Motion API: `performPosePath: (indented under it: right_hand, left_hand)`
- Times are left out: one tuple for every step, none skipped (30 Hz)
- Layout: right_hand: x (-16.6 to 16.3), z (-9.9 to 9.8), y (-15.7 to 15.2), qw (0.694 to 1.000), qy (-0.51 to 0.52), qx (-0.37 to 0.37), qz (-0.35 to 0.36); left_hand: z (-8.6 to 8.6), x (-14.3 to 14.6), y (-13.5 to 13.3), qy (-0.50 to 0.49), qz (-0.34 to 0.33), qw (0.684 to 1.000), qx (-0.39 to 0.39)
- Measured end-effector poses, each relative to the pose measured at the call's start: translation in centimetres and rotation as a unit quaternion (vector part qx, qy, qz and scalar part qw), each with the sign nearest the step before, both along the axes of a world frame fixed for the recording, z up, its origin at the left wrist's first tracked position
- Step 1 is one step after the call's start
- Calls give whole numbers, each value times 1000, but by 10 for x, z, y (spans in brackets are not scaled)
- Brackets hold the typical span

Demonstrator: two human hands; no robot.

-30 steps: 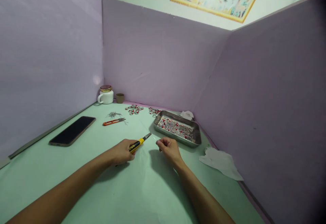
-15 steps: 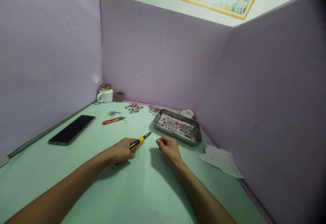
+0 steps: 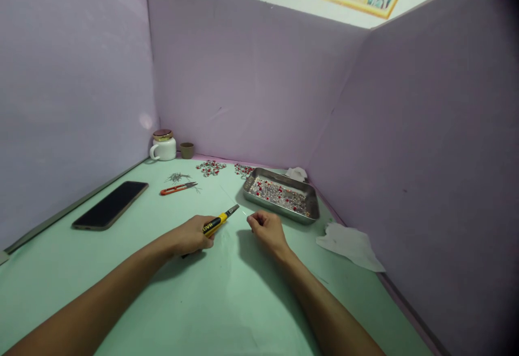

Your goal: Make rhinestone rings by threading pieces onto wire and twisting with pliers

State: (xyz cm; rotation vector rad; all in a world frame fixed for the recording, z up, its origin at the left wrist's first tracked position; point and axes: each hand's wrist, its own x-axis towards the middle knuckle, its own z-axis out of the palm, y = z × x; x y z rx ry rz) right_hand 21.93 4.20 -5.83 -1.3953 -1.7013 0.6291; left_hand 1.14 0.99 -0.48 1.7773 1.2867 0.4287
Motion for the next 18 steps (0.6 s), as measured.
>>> performPosePath:
  right_hand:
    - [0,0,0,1000,-2,2,0]
    - [0,0,0,1000,-4,4,0]
    - [0,0,0,1000,-7,6,-1]
    - [1,1,-1,1000,-9,7,-1]
    - [1,1,-1,1000,-11,9,-1]
    - [1,2,-1,1000,-14,10,-1]
    - [1,2,-1,1000,-16,12,-1]
    - [1,3,-1,1000,-18,14,-1]
    - [1,3,-2,1000,-21,16,-1]
    - [1,3,-1,1000,-23,18,-2]
    - [1,2,-1,999,-25,20,-3]
    - [1,2,-1,999,-27,22,-4]
    - [1,2,-1,999,-29,23,-4]
    - [1,2,-1,999,-32,23,-6]
    - [0,2,-2,999,-35,24,-6]
    - [0,2,-2,999,-38,26,-7]
    - [0,3,-3,999,-41,28,-7]
    - [0,3,-3,999,-44,30,-7]
  left_hand:
    - [0,0,0,2,1,1000,-1]
    - [1,0,-1,4,2,1000,-2]
    - [1,0,-1,5,3,1000,-3]
    - [2,0,-1,6,4,1000,-4]
    - [2,1,-2,7,4,1000,-6]
    - [2,1,-2,6,4,1000,-9]
    - [3,1,-2,5,4,1000,-12]
    - [3,1,-2,5,4,1000,-15]
    - [4,1,-2,4,3,1000,-17]
    - [4,1,-2,4,2,1000,-18]
    - [5,2,-2,4,2,1000,-18]
    - [5,2,-2,4,2,1000,-17]
    - [5,2,-2,4,2,1000,-16]
    - [4,2,-2,5,3,1000,-16]
    - [4,2,-1,5,4,1000,-16]
    - [3,2,-1,5,4,1000,-15]
    - [3,1,-1,3,4,1000,-15]
    - [2,0,-1,2,4,1000,-13]
